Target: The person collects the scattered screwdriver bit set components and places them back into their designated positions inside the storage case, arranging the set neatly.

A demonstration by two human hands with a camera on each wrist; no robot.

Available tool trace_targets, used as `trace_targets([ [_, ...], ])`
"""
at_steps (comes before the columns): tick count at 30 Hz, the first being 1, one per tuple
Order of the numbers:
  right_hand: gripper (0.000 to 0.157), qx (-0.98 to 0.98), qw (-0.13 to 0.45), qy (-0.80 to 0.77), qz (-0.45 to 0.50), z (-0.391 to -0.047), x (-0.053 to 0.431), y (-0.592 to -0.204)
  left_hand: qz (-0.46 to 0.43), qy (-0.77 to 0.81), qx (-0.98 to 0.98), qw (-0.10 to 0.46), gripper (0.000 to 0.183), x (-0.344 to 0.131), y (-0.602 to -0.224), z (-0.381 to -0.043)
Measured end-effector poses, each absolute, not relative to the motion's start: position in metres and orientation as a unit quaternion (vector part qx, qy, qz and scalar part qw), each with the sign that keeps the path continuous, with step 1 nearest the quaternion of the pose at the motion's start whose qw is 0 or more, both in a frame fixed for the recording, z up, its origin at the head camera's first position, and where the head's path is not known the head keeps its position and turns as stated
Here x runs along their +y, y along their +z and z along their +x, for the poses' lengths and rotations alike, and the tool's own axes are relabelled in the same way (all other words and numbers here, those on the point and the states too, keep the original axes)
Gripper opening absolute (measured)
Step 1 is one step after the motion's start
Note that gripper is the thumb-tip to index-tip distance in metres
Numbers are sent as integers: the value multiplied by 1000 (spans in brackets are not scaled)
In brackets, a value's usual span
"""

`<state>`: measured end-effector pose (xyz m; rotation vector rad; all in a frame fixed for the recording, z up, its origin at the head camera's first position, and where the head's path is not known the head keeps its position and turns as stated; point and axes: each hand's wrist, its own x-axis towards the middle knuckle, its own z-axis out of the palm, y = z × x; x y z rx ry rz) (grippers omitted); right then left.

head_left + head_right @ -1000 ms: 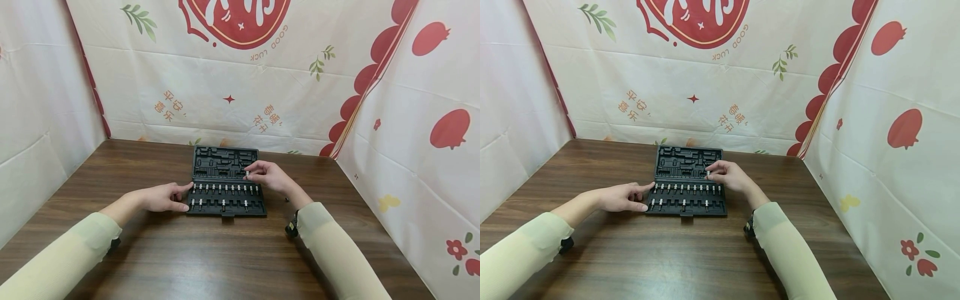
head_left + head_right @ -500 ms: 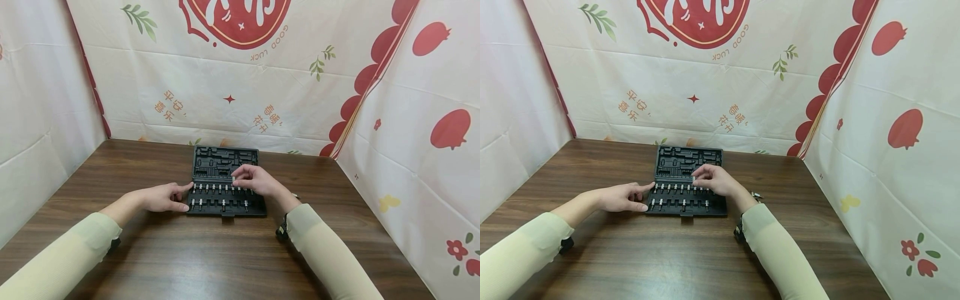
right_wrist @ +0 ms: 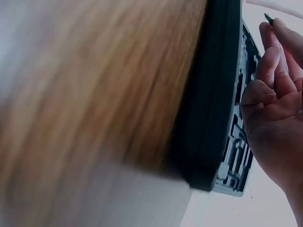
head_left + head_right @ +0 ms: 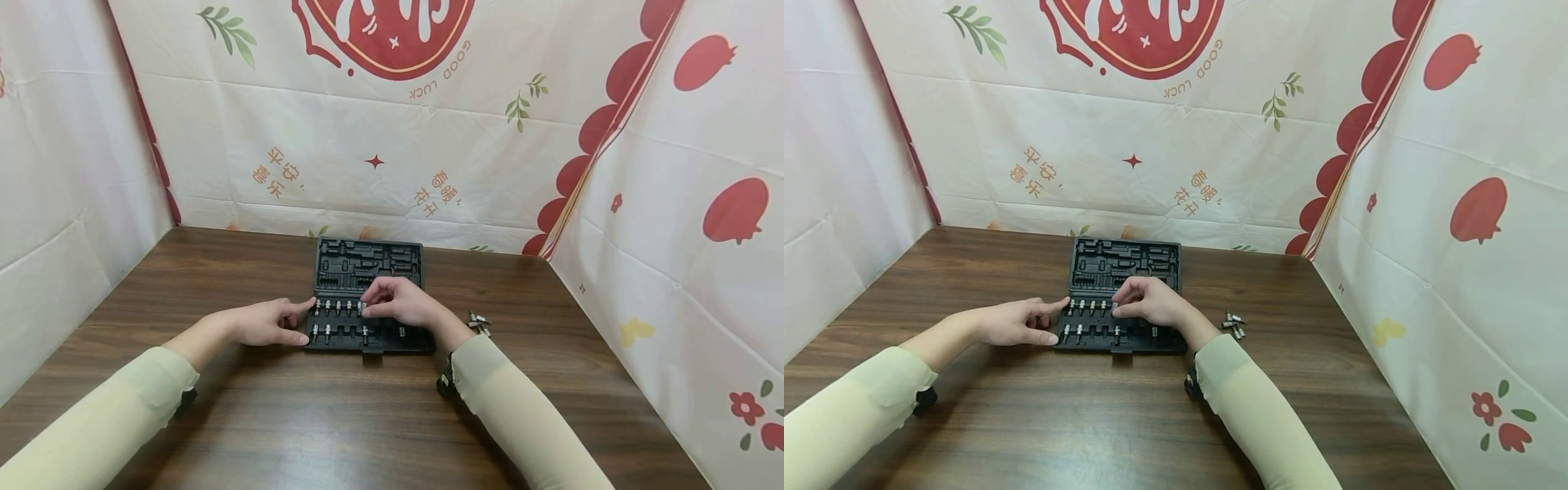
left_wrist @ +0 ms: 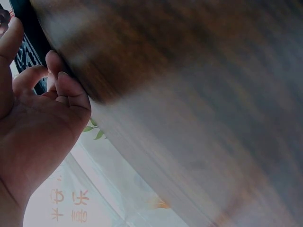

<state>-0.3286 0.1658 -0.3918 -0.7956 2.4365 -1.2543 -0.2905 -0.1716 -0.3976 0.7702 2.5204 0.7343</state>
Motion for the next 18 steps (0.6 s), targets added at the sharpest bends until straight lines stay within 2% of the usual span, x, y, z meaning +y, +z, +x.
trace_targets([
  [18, 13, 849, 185, -390, -304, -325, 136, -393, 269, 264, 905, 199, 90, -172, -397, -291],
])
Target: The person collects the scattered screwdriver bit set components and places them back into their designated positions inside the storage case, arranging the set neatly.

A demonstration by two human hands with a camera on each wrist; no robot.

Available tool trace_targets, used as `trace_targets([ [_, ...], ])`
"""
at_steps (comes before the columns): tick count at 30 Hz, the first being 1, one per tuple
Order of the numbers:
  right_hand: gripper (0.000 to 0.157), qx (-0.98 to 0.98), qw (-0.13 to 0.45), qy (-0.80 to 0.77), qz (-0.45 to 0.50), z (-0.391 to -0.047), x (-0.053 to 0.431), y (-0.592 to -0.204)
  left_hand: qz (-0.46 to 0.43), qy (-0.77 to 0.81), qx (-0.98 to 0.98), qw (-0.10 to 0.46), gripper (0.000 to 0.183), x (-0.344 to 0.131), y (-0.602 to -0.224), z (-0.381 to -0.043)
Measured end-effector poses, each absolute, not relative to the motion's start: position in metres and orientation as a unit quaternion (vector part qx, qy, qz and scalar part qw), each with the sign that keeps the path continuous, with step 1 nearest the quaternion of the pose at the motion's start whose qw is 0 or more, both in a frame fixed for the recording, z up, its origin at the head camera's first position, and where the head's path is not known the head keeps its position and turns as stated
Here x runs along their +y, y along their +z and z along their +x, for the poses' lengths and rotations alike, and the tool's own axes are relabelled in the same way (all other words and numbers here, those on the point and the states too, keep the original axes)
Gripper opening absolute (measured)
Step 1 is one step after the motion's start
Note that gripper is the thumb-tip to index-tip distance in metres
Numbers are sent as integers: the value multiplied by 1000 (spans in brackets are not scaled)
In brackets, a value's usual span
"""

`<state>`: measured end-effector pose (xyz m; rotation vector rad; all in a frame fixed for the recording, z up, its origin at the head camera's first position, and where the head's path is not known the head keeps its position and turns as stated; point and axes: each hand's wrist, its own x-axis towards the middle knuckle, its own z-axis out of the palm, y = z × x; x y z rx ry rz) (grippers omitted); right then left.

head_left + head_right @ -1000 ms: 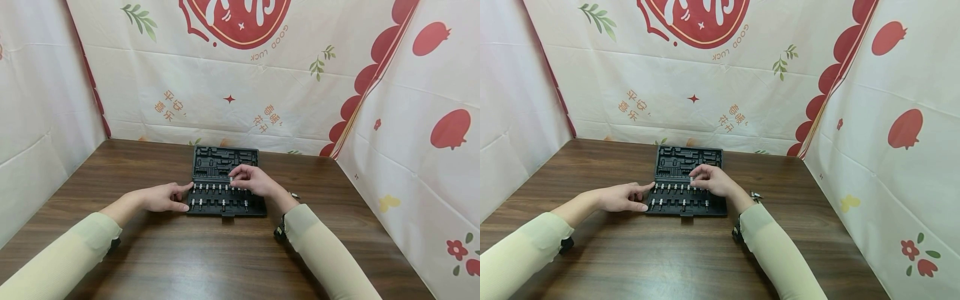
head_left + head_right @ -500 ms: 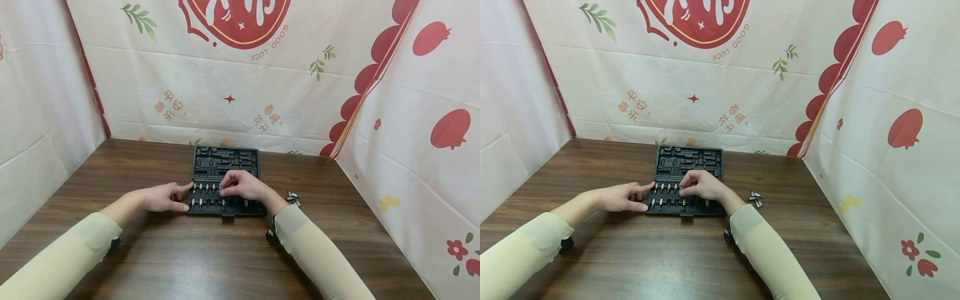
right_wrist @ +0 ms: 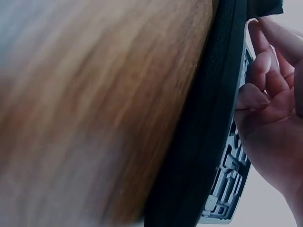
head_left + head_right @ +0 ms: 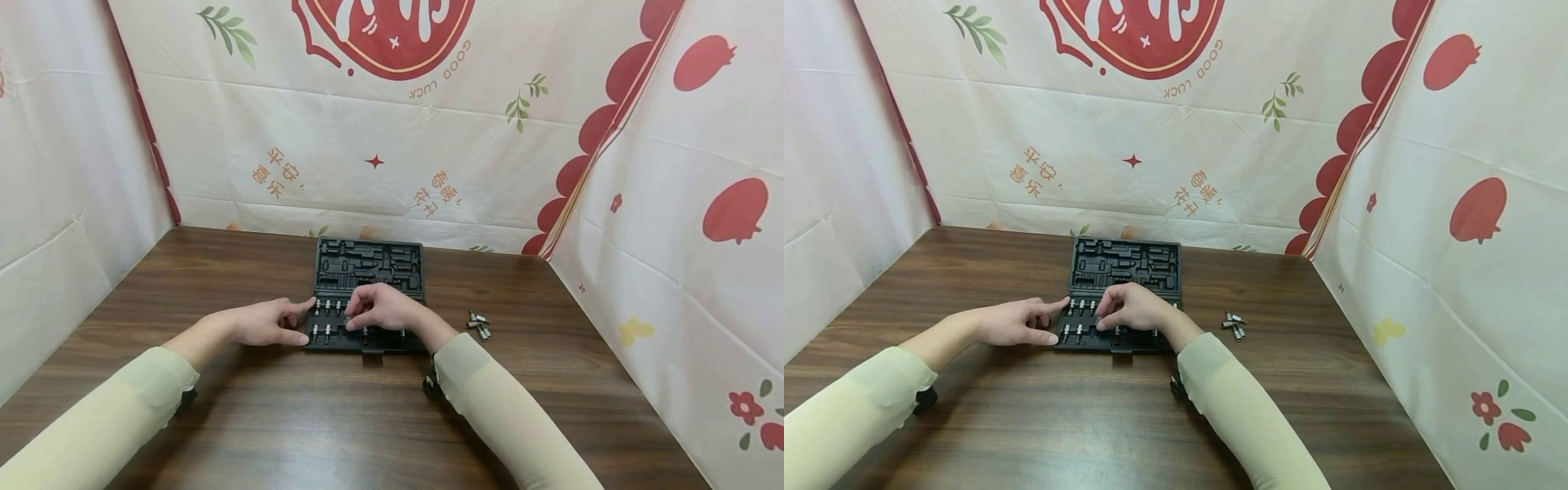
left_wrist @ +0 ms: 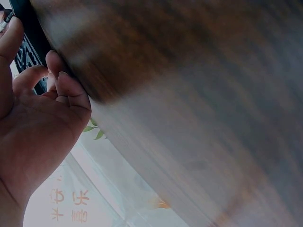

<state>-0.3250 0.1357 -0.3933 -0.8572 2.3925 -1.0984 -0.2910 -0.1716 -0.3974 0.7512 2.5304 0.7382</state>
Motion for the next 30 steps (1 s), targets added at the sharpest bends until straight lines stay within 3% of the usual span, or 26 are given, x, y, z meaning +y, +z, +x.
trace_targets([
  [30, 8, 880, 194, -309, -305, -325, 120, -392, 267, 264, 905, 198, 90, -171, -397, -290],
])
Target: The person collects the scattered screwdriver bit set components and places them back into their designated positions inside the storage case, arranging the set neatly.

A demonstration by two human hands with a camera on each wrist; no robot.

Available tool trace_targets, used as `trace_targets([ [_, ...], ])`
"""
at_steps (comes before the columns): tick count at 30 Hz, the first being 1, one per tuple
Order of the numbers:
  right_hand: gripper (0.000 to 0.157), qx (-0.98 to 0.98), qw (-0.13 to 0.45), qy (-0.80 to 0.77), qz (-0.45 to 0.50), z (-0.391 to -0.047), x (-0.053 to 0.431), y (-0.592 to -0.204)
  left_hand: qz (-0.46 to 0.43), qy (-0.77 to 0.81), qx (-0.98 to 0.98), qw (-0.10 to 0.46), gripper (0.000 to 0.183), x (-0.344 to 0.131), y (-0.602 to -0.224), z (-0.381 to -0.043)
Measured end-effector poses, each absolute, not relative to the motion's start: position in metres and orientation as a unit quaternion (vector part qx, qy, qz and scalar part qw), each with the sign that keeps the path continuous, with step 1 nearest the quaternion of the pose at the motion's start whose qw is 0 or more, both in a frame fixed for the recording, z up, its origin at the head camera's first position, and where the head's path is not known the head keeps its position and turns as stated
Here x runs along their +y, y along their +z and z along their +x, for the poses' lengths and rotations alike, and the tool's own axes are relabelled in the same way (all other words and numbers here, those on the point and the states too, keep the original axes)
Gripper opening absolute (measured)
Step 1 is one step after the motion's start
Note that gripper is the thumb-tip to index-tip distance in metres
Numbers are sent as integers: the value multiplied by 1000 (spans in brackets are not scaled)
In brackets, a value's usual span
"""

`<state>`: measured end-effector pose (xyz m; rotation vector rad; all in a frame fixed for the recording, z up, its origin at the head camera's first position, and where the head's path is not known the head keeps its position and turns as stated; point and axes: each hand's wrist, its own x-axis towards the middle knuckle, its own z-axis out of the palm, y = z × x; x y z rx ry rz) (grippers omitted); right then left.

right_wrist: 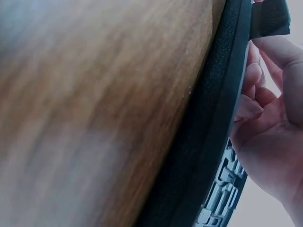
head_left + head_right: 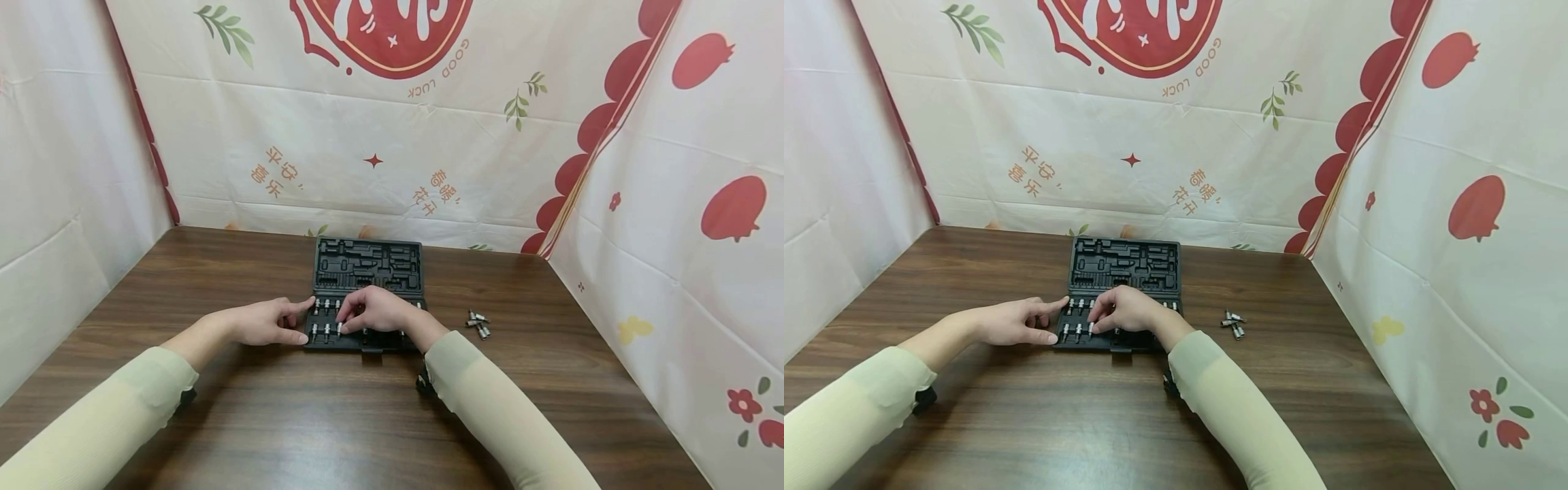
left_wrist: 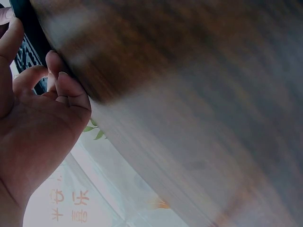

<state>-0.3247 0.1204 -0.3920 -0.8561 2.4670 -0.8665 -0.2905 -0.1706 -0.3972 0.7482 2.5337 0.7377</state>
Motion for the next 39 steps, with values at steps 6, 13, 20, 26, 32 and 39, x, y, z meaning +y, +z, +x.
trace_targets([
  [6, 26, 878, 198, -313, -302, -327, 123, -394, 268, 266, 904, 200, 90, -171, -396, -290],
  [13, 33, 885, 200, -297, -297, -328, 122, -395, 266, 271, 902, 206, 90, -170, -396, -289],
  [20, 30, 887, 204, -294, -292, -327, 120, -395, 266, 269, 902, 208, 90, -171, -395, -288],
  [26, 30, 889, 203, -287, -293, -328, 120, -395, 271, 267, 902, 203, 90, -171, -396, -289],
  [32, 27, 896, 204, -273, -286, -328, 118, -394, 270, 264, 903, 204, 90, -170, -396, -289],
  [39, 25, 900, 203, -268, -276, -328, 114, -392, 267, 262, 904, 205, 90, -171, -395, -289],
])
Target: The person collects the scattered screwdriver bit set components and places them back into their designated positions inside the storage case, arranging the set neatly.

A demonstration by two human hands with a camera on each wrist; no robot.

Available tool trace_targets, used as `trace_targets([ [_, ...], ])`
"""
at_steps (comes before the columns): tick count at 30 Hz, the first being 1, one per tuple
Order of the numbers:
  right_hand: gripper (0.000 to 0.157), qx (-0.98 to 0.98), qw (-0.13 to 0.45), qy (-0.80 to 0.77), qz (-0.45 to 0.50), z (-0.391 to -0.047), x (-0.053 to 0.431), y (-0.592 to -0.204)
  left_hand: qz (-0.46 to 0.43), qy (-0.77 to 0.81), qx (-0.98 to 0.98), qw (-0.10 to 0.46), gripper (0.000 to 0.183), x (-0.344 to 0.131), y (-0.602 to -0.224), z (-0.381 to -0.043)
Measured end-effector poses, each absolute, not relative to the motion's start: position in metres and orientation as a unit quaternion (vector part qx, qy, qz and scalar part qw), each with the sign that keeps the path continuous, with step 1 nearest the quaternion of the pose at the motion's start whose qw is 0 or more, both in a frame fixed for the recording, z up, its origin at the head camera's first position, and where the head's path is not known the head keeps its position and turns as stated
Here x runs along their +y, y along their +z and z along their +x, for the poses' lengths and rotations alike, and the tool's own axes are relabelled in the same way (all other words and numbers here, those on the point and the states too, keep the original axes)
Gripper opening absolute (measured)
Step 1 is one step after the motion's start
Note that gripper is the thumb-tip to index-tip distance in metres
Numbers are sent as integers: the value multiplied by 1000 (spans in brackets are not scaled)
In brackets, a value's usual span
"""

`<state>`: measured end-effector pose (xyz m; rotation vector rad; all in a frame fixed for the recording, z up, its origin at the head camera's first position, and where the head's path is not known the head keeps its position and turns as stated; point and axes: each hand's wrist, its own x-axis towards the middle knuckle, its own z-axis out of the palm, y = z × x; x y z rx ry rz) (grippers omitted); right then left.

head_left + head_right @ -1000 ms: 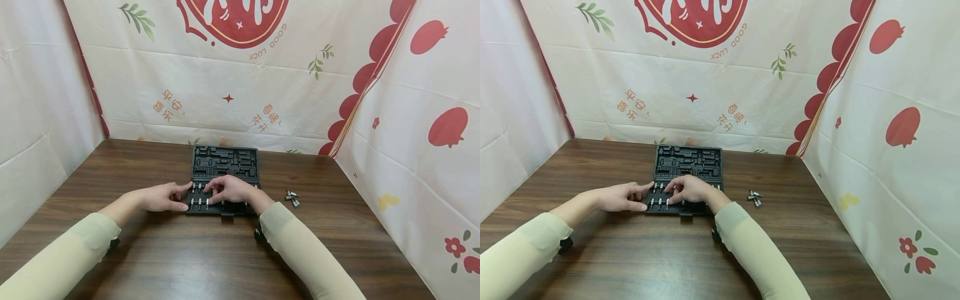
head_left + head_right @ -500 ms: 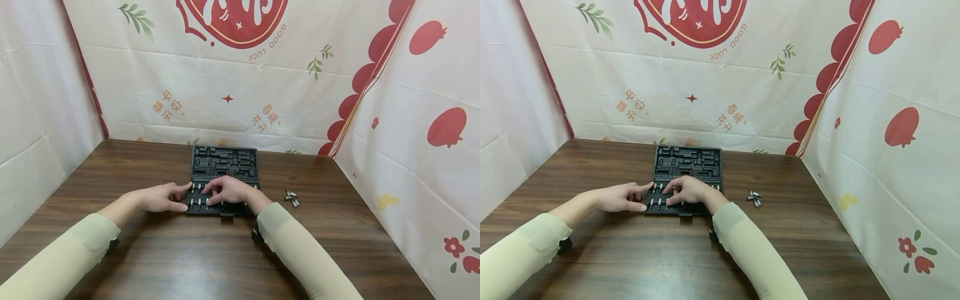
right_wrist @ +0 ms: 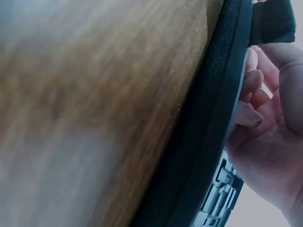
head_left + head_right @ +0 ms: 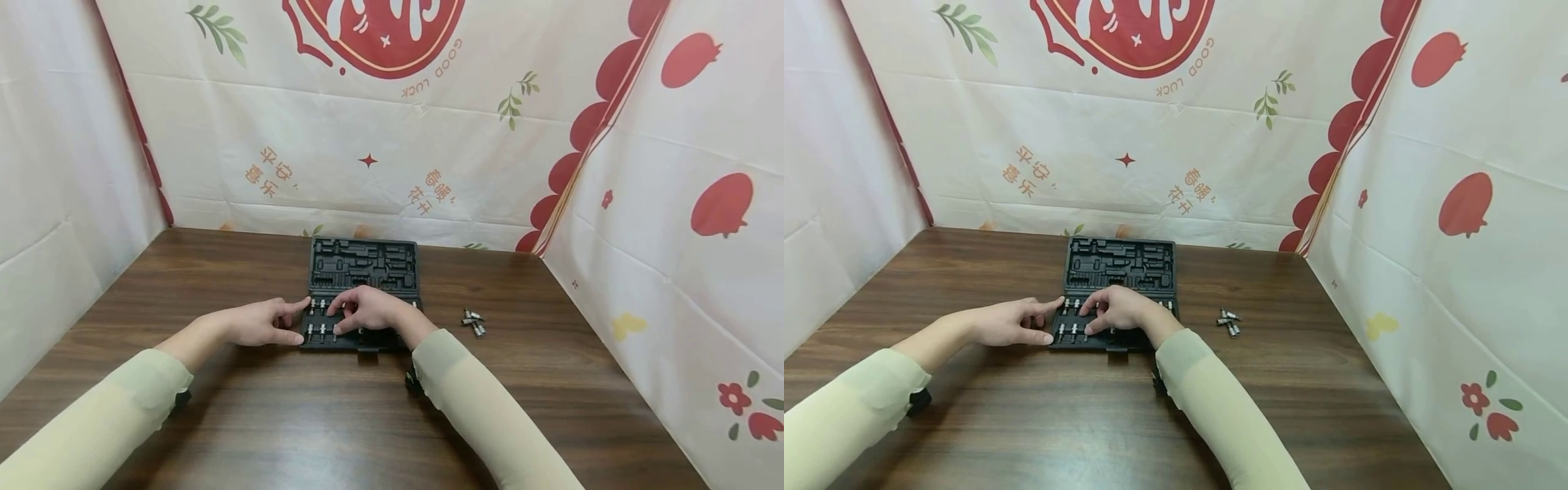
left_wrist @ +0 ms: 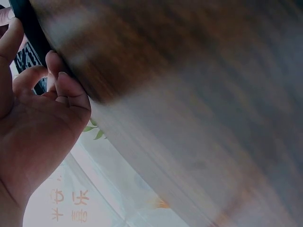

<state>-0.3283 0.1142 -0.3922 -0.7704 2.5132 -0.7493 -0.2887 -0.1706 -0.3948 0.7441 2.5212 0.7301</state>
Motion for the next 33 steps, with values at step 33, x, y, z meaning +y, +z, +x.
trace_targets([
  [33, 30, 898, 197, -270, -285, -321, 118, -390, 268, 267, 902, 206, 90, -170, -395, -289],
])
